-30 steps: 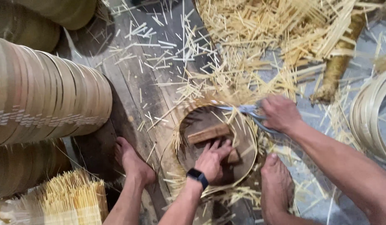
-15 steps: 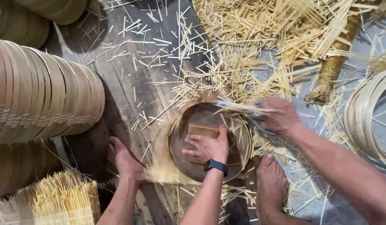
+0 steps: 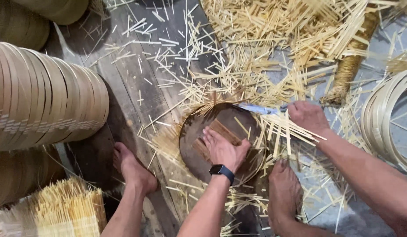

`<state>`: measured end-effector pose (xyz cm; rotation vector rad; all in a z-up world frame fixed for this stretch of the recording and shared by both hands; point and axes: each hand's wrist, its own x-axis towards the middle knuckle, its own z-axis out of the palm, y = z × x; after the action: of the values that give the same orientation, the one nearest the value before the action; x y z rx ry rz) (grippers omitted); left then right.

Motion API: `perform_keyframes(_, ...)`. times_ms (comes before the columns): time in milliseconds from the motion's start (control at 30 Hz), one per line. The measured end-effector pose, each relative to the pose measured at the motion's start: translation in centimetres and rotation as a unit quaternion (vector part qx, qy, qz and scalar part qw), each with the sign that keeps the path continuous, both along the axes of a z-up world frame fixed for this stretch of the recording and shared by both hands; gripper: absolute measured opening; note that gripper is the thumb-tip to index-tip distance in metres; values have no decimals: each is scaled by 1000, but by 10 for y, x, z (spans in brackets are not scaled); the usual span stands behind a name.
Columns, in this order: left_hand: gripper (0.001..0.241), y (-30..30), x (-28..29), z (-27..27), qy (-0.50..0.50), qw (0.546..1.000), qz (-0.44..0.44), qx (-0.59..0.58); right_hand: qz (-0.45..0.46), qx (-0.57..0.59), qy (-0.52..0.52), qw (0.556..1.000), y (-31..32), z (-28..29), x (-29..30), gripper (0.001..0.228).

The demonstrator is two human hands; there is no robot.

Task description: The person sits on the floor of a bamboo workshop, trims the protruding ends of a woven bamboo mat with scissors, fits a bent bamboo rim around the mat, presses the mat into a round wooden form, and stacks the finished round bamboo tray onto a pile of completed trays.

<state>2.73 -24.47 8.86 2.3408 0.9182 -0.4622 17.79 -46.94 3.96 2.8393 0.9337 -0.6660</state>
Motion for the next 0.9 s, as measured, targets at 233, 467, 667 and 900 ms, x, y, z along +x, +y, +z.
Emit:
perform_keyframes(233, 134, 5, -3, 3, 30, 999, -10, -29, 50, 48, -103, 992, 37, 7, -1, 24)
perform_keyframes(467, 127, 11, -10, -3, -78, 993, -90, -25, 30, 44, -65, 997, 4, -10, 2, 30)
perform_keyframes(667, 130, 14, -8, 3, -51, 992, -102, -53, 68, -21, -120, 990, 40, -17, 3, 18)
perform_keyframes(900, 134, 20, -27, 0, -52, 982, -153, -93, 52, -23, -10, 998, 13, 7, 1, 26)
